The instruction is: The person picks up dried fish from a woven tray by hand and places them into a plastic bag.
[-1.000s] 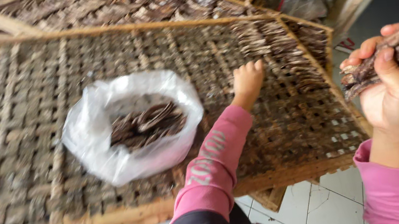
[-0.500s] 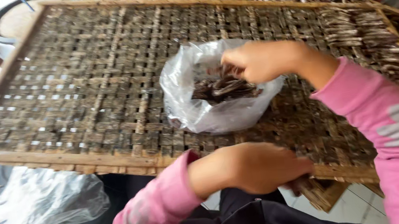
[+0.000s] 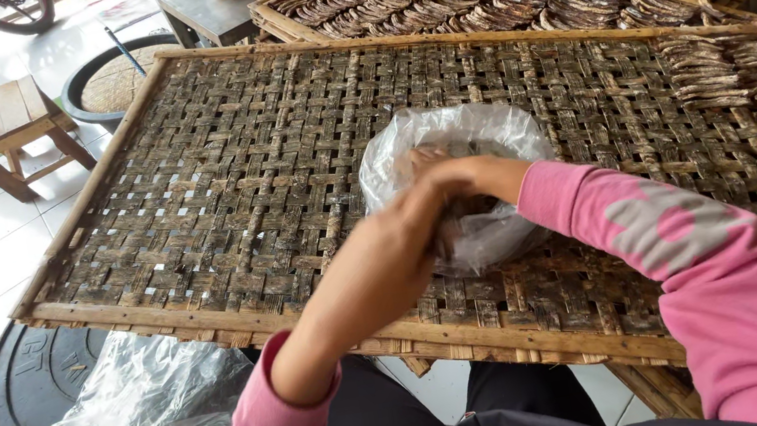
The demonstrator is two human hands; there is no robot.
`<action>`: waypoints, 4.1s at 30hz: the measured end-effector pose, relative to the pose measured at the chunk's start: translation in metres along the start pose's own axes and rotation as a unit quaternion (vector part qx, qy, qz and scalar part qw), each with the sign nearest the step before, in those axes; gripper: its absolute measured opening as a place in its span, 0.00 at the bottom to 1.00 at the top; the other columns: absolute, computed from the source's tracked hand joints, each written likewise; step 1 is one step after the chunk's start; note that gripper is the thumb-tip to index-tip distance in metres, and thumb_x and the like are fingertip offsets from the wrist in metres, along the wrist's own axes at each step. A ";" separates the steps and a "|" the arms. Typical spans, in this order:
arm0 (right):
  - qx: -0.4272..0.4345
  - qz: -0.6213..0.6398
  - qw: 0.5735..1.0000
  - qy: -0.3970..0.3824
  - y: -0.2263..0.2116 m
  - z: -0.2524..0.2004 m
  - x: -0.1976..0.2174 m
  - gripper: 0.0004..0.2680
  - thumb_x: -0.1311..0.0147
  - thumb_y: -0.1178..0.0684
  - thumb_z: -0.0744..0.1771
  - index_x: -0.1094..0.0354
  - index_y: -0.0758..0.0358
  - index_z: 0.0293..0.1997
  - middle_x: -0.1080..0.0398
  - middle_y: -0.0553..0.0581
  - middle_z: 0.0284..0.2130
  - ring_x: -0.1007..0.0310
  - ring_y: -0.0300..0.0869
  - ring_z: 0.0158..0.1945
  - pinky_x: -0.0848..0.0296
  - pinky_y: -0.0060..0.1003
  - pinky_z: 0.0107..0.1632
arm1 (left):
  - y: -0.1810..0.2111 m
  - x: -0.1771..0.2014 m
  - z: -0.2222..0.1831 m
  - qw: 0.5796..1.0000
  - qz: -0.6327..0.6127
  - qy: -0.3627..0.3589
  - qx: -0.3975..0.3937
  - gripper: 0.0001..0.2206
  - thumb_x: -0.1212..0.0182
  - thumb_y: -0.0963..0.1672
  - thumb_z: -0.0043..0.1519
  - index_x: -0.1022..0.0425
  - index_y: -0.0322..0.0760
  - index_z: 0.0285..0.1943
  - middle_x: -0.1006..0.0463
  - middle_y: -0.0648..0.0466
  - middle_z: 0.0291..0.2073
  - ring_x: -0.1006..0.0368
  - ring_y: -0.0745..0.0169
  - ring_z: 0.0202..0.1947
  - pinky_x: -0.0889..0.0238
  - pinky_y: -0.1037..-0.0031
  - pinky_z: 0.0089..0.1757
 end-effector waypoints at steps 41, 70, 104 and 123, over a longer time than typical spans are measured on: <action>0.241 0.057 0.946 0.210 -0.010 -0.226 -0.012 0.14 0.42 0.53 0.64 0.32 0.70 0.52 0.29 0.65 0.48 0.32 0.57 0.54 0.37 0.49 0.58 | -0.152 -0.128 0.071 0.778 0.412 -0.405 0.246 0.41 0.62 0.60 0.67 0.77 0.42 0.80 0.76 0.37 0.77 0.81 0.40 0.78 0.83 0.31 0.65; 0.119 0.072 0.990 0.012 -0.014 -0.063 0.007 0.16 0.41 0.53 0.64 0.36 0.63 0.56 0.32 0.64 0.48 0.27 0.55 0.50 0.28 0.47 0.54 | -0.074 -0.037 0.031 0.850 0.326 -0.384 0.155 0.20 0.56 0.51 0.72 0.28 0.29 0.51 0.17 0.44 0.34 0.20 0.48 0.37 0.27 0.59 0.42; 0.116 -0.041 0.967 0.225 0.035 -0.043 -0.043 0.12 0.47 0.64 0.60 0.36 0.78 0.47 0.38 0.82 0.55 0.35 0.68 0.59 0.34 0.51 0.61 | -0.167 -0.117 0.056 0.795 0.526 -0.268 0.140 0.37 0.34 0.55 0.50 0.38 0.23 0.60 0.38 0.26 0.63 0.34 0.32 0.60 0.34 0.52 0.47; -0.022 0.119 0.878 0.463 0.193 -0.312 0.028 0.07 0.47 0.63 0.68 0.29 0.67 0.50 0.27 0.61 0.43 0.26 0.47 0.45 0.27 0.40 0.48 | 0.065 -0.135 0.163 0.900 0.392 0.086 -0.171 0.10 0.41 0.41 0.64 0.29 0.36 0.53 0.22 0.52 0.35 0.21 0.56 0.37 0.27 0.65 0.36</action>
Point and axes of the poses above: each hand's wrist, its own z-axis towards the middle knuckle, its own x-axis out of the back of the hand, y = z × x, the point moved 5 cm from there along z, towards the middle knuckle
